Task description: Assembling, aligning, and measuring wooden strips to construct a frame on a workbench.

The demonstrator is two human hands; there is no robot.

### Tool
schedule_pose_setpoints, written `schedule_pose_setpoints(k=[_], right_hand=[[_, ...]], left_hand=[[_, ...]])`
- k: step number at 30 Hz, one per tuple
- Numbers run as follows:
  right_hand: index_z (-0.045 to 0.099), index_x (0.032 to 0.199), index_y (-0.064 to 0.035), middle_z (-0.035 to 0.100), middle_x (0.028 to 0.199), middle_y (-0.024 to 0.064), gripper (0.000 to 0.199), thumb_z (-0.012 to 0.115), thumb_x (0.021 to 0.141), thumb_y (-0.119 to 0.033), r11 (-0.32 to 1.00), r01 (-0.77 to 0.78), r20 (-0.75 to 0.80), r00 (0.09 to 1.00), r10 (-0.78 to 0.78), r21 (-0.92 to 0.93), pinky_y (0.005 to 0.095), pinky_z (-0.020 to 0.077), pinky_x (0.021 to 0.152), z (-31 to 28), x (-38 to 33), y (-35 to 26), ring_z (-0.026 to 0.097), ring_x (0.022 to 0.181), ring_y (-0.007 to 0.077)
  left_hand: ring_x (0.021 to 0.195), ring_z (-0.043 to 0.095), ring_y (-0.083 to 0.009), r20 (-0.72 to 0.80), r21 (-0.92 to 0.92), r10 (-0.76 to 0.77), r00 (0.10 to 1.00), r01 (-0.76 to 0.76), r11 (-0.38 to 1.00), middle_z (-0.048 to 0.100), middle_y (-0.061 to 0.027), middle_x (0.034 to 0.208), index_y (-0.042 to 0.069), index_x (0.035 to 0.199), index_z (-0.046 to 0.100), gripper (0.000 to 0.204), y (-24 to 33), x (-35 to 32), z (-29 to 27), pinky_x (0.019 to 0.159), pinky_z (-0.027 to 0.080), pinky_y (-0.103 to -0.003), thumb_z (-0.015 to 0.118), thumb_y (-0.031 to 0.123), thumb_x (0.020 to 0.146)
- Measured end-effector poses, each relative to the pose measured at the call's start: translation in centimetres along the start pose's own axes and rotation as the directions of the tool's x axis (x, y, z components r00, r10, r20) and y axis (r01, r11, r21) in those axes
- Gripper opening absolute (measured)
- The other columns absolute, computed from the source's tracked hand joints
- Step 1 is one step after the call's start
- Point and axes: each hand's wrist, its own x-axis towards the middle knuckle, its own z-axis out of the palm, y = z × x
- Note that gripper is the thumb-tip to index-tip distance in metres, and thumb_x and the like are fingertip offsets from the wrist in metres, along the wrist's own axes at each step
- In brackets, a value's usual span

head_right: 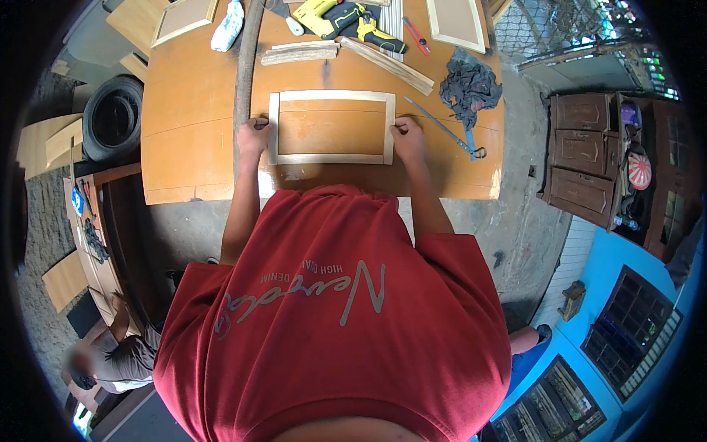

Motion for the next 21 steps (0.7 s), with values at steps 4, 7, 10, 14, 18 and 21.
schedule_pose_setpoints(k=[4, 7, 10, 14, 18, 21], right_hand=[[0.073, 0.105, -0.0028, 0.075, 0.086, 0.011, 0.022, 0.078, 0.087, -0.014, 1.0, 0.001, 0.007, 1.0, -0.001, 0.015, 0.0354, 0.0557, 0.073, 0.15, 0.12, 0.32, 0.071, 0.077, 0.0214], [0.073, 0.105, -0.0028, 0.075, 0.087, 0.0113, 0.022, 0.078, 0.087, -0.014, 1.0, 0.003, 0.006, 1.0, -0.003, 0.014, 0.0355, 0.0557, 0.073, 0.15, 0.16, 0.61, 0.071, 0.077, 0.0216], [0.073, 0.106, -0.0031, 0.075, 0.086, 0.0097, 0.022, 0.078, 0.088, -0.014, 1.0, 0.009, 0.012, 1.0, -0.009, 0.02, 0.034, 0.0552, 0.073, 0.23, 0.16, 0.54, 0.07, 0.076, 0.0194], [0.074, 0.107, -0.0035, 0.075, 0.085, 0.0079, 0.021, 0.079, 0.088, -0.013, 1.0, 0.001, 0.012, 1.0, -0.001, 0.026, 0.0321, 0.0546, 0.073, 0.25, 0.15, 0.69, 0.069, 0.076, 0.0171], [0.074, 0.107, -0.0034, 0.075, 0.086, 0.0075, 0.022, 0.079, 0.088, -0.013, 1.0, -0.017, 0.01, 1.0, 0.016, 0.018, 0.0319, 0.0544, 0.073, 0.26, 0.13, 0.64, 0.069, 0.076, 0.0168], [0.074, 0.107, -0.0036, 0.074, 0.086, 0.0072, 0.022, 0.079, 0.088, -0.013, 0.999, -0.027, 0.016, 1.0, 0.026, 0.035, 0.0318, 0.0542, 0.073, 0.29, 0.11, 0.68, 0.068, 0.076, 0.0167]], left_hand=[[0.09, 0.077, -0.0268, -0.02, -0.002, 0.018, 1.0, -0.018, 1.0, 0.08, -0.0117, 0.096, 0.009, 0.105, 0.08, 0.029, -0.12, -0.02, 0.14, 0.086, 0.059, -0.038, 0.079, 0.025, 0.082], [0.089, 0.077, -0.0267, -0.023, -0.011, 0.029, 0.999, -0.029, 1.0, 0.08, -0.0118, 0.095, 0.009, 0.105, 0.08, 0.028, 0.16, -0.18, 0.08, 0.085, 0.06, -0.038, 0.079, 0.024, 0.081], [0.088, 0.077, -0.0267, -0.039, -0.006, 0.038, 0.999, -0.038, 0.999, 0.08, -0.0122, 0.094, 0.009, 0.104, 0.08, 0.028, -0.13, -0.19, 0.16, 0.084, 0.06, -0.038, 0.078, 0.024, 0.081], [0.088, 0.077, -0.0267, -0.042, 0.0, 0.036, 0.998, -0.036, 0.999, 0.079, -0.0123, 0.093, 0.008, 0.104, 0.08, 0.028, -0.21, -0.19, 0.26, 0.084, 0.06, -0.038, 0.078, 0.024, 0.081], [0.087, 0.077, -0.0268, -0.056, -0.01, 0.058, 0.997, -0.059, 0.998, 0.079, -0.0119, 0.091, 0.008, 0.104, 0.08, 0.027, -0.12, -0.46, 0.28, 0.083, 0.06, -0.038, 0.077, 0.023, 0.081], [0.085, 0.077, -0.0266, -0.058, -0.008, 0.074, 0.996, -0.074, 0.997, 0.079, -0.012, 0.09, 0.008, 0.104, 0.08, 0.027, -0.25, -0.42, 0.34, 0.082, 0.06, -0.038, 0.076, 0.023, 0.082]])
